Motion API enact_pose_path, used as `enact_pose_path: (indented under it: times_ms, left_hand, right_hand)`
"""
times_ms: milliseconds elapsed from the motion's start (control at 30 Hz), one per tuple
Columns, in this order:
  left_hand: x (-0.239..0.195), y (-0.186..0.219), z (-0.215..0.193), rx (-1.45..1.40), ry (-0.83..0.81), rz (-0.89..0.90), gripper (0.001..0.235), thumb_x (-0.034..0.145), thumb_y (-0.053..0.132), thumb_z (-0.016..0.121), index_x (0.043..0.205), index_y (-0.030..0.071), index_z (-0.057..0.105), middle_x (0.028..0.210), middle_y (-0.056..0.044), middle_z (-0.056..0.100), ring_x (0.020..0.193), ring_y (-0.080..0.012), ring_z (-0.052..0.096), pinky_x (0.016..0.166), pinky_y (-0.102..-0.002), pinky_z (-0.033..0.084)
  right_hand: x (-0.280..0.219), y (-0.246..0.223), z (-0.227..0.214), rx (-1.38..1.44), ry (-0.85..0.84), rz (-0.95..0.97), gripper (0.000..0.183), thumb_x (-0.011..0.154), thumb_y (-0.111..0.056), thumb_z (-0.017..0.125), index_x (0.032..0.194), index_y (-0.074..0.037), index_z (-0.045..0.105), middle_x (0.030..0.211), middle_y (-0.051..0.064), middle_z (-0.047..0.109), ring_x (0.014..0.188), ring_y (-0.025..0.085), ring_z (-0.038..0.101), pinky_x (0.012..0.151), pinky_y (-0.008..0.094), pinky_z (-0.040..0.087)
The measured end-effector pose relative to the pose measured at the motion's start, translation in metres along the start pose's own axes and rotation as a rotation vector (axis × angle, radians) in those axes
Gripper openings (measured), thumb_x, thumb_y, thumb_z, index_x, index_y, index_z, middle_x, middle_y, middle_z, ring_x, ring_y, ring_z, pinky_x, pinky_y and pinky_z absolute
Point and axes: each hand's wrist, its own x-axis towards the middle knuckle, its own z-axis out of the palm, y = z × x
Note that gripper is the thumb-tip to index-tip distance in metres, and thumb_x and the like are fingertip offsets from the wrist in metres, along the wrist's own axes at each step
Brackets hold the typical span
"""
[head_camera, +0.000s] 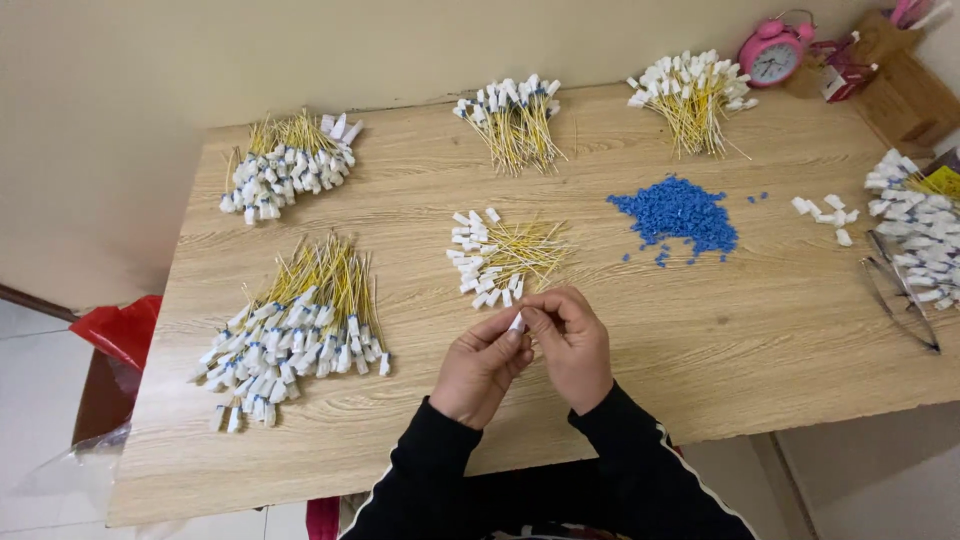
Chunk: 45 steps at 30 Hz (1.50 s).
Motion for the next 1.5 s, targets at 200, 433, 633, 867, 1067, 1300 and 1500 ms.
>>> enact_pose_path:
  times_ms: [200, 433, 633, 867, 1067, 1300, 1500]
  left_hand:
    - [-0.001, -0.010, 0.002, 0.103, 0.069, 0.121, 0.029, 0.091, -0.002, 0.060, 0.119, -0.005, 0.063, 0.092, -0.018, 0.070, 0.073, -0.0210, 0.070, 0.069, -0.031, 0.064]
    - [-0.011, 0.005, 0.026, 0.286, 0.138, 0.242, 0.028, 0.093, 0.000, 0.055, 0.119, -0.003, 0.065, 0.092, -0.012, 0.070, 0.075, -0.0159, 0.070, 0.071, -0.028, 0.063]
    - [0.004, -0.007, 0.013, 0.359, 0.169, 0.287, 0.026, 0.093, 0.001, 0.056, 0.117, 0.000, 0.067, 0.094, -0.013, 0.072, 0.070, -0.0152, 0.070, 0.067, -0.029, 0.064]
    - [0.017, 0.004, -0.004, 0.633, 0.139, 0.288, 0.025, 0.090, 0.001, 0.060, 0.113, 0.003, 0.071, 0.095, -0.015, 0.073, 0.072, -0.0135, 0.066, 0.067, -0.028, 0.062]
    - [0.026, 0.027, -0.033, 1.338, 0.064, 0.476, 0.019, 0.087, 0.017, 0.069, 0.104, 0.020, 0.076, 0.088, -0.005, 0.071, 0.088, -0.0228, 0.070, 0.079, -0.035, 0.056]
    - [0.017, 0.033, -0.051, 1.461, 0.022, 0.499, 0.025, 0.079, 0.015, 0.072, 0.103, 0.021, 0.075, 0.093, -0.007, 0.067, 0.093, -0.0307, 0.064, 0.085, -0.041, 0.052]
    - [0.058, 0.047, -0.062, 1.498, 0.154, 0.591, 0.021, 0.083, 0.015, 0.068, 0.103, 0.015, 0.072, 0.091, -0.010, 0.066, 0.085, -0.0308, 0.065, 0.077, -0.041, 0.053]
  right_hand:
    - [-0.004, -0.002, 0.000, -0.006, -0.011, 0.033, 0.011, 0.090, -0.009, 0.066, 0.095, 0.000, 0.071, 0.081, 0.014, 0.064, 0.077, 0.023, 0.065, 0.071, 0.035, 0.052]
    - [-0.011, -0.008, 0.002, -0.039, -0.064, 0.033, 0.019, 0.090, -0.003, 0.058, 0.106, 0.001, 0.070, 0.090, 0.017, 0.066, 0.084, 0.026, 0.066, 0.074, 0.037, 0.054]
    - [-0.019, 0.012, 0.004, 0.016, -0.039, 0.030, 0.027, 0.090, 0.003, 0.051, 0.113, 0.003, 0.066, 0.097, 0.018, 0.064, 0.086, 0.026, 0.066, 0.069, 0.036, 0.057]
    - [-0.018, 0.023, -0.001, 0.005, -0.064, 0.110, 0.029, 0.088, 0.003, 0.053, 0.113, 0.000, 0.067, 0.102, 0.015, 0.066, 0.091, 0.023, 0.067, 0.074, 0.035, 0.058]
    - [0.026, 0.141, -0.057, -0.450, 0.103, 0.195, 0.016, 0.087, -0.005, 0.064, 0.101, 0.000, 0.069, 0.089, 0.021, 0.068, 0.088, 0.038, 0.067, 0.074, 0.042, 0.056]
    - [0.081, 0.191, -0.105, -1.008, -0.012, 0.613, 0.030, 0.085, -0.040, 0.061, 0.101, -0.016, 0.071, 0.096, 0.010, 0.069, 0.097, 0.032, 0.067, 0.086, 0.047, 0.054]
    - [0.081, 0.187, -0.098, -1.123, -0.060, 0.631, 0.031, 0.093, -0.044, 0.057, 0.096, -0.017, 0.071, 0.093, 0.010, 0.067, 0.091, 0.035, 0.069, 0.078, 0.050, 0.055]
